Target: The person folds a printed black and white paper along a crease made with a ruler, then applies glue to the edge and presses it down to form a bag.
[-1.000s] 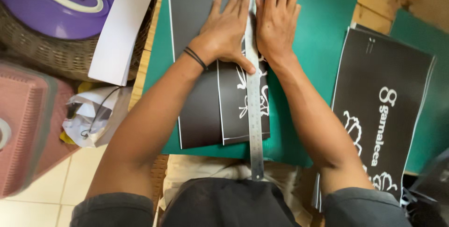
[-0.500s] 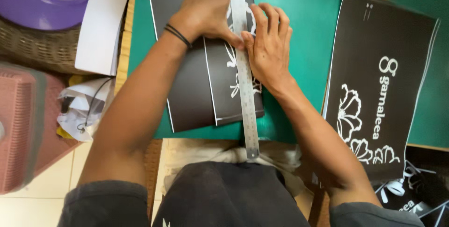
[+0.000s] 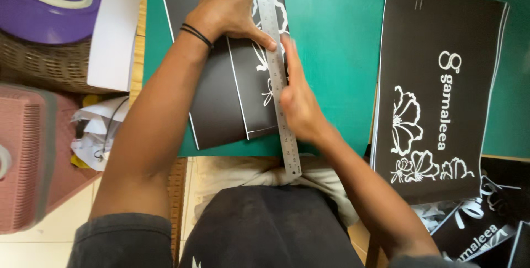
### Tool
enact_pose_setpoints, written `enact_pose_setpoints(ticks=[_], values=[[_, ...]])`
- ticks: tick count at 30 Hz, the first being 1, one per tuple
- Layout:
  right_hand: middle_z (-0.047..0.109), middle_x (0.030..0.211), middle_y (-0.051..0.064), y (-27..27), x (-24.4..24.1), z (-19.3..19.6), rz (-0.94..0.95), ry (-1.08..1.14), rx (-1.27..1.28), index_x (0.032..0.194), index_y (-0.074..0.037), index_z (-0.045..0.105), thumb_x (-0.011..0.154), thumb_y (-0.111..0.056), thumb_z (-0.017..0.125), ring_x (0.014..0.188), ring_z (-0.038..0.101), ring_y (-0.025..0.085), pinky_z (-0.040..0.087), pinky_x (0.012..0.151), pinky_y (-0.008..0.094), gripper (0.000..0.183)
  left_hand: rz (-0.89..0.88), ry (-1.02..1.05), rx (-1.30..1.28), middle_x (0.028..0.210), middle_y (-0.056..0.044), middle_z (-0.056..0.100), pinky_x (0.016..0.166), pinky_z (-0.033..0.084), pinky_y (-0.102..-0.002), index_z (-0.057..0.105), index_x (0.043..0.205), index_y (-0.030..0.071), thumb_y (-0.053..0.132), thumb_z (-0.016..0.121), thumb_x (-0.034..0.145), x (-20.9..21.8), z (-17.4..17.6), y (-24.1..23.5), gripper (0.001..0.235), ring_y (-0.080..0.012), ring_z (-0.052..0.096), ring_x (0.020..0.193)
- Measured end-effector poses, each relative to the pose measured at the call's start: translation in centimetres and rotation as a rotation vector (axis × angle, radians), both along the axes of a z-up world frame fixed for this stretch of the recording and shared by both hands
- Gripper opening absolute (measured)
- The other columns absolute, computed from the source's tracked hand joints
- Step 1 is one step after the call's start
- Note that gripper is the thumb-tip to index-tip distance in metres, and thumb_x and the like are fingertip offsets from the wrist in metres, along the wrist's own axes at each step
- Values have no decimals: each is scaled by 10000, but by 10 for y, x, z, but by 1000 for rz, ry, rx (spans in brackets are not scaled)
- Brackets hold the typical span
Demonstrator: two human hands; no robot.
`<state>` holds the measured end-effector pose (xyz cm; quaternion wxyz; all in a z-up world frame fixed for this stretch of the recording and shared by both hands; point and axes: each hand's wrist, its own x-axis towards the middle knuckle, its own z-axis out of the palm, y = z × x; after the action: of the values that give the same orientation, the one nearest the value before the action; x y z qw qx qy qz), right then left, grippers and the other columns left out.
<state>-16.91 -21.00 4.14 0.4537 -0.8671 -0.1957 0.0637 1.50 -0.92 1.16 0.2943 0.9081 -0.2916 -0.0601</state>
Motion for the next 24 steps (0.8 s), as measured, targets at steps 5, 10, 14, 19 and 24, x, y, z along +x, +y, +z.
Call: enact_pose_setpoints(ticks=[5, 10, 14, 19, 24], values=[[191, 1707, 248, -19, -67, 19, 66, -110, -441, 1621, 61, 150, 1068, -566, 384, 1593, 131, 480, 146, 1293, 558, 869, 37, -246, -1, 1513, -277, 434, 1112, 127, -724, 361, 1498, -25, 765, 890, 581, -19, 16, -9, 1320, -499, 348, 1417], [227, 1688, 214, -44, -102, 25, -31, -62, -577, 1599, 28, 241, 1034, -516, 420, 1549, 136, 523, 147, 1240, 594, 804, -63, -457, 42, 1381, -161, 554, 1039, 427, -505, 455, 1533, 53, 558, 727, 947, -51, 16, -20, 820, -351, 542, 1271], [270, 1648, 233, -64, -114, 27, -133, -75, -741, 1557, 27, 319, 1017, -482, 451, 1494, 124, 571, 145, 1182, 631, 754, -260, -265, -55, 1251, -155, 582, 785, 528, -426, 521, 1489, 39, 583, 767, 861, -122, 35, -37, 867, -314, 612, 1054], [338, 1633, 210, -82, -114, 39, -306, 6, -759, 1519, 12, 398, 1039, -464, 434, 1494, 163, 559, 168, 1203, 622, 677, -276, -311, 310, 1365, -164, 540, 719, 578, -407, 533, 1404, 19, 769, 789, 463, -164, 57, -52, 1231, -315, 607, 1071], [291, 1645, 267, -92, -107, 72, -392, 84, -308, 1562, 34, 343, 1094, -517, 287, 1542, 168, 498, 206, 1222, 538, 725, -399, -119, 400, 1212, -138, 556, 646, 605, -410, 504, 1476, 123, 166, 779, 830, -166, 67, -64, 703, -341, 655, 900]])
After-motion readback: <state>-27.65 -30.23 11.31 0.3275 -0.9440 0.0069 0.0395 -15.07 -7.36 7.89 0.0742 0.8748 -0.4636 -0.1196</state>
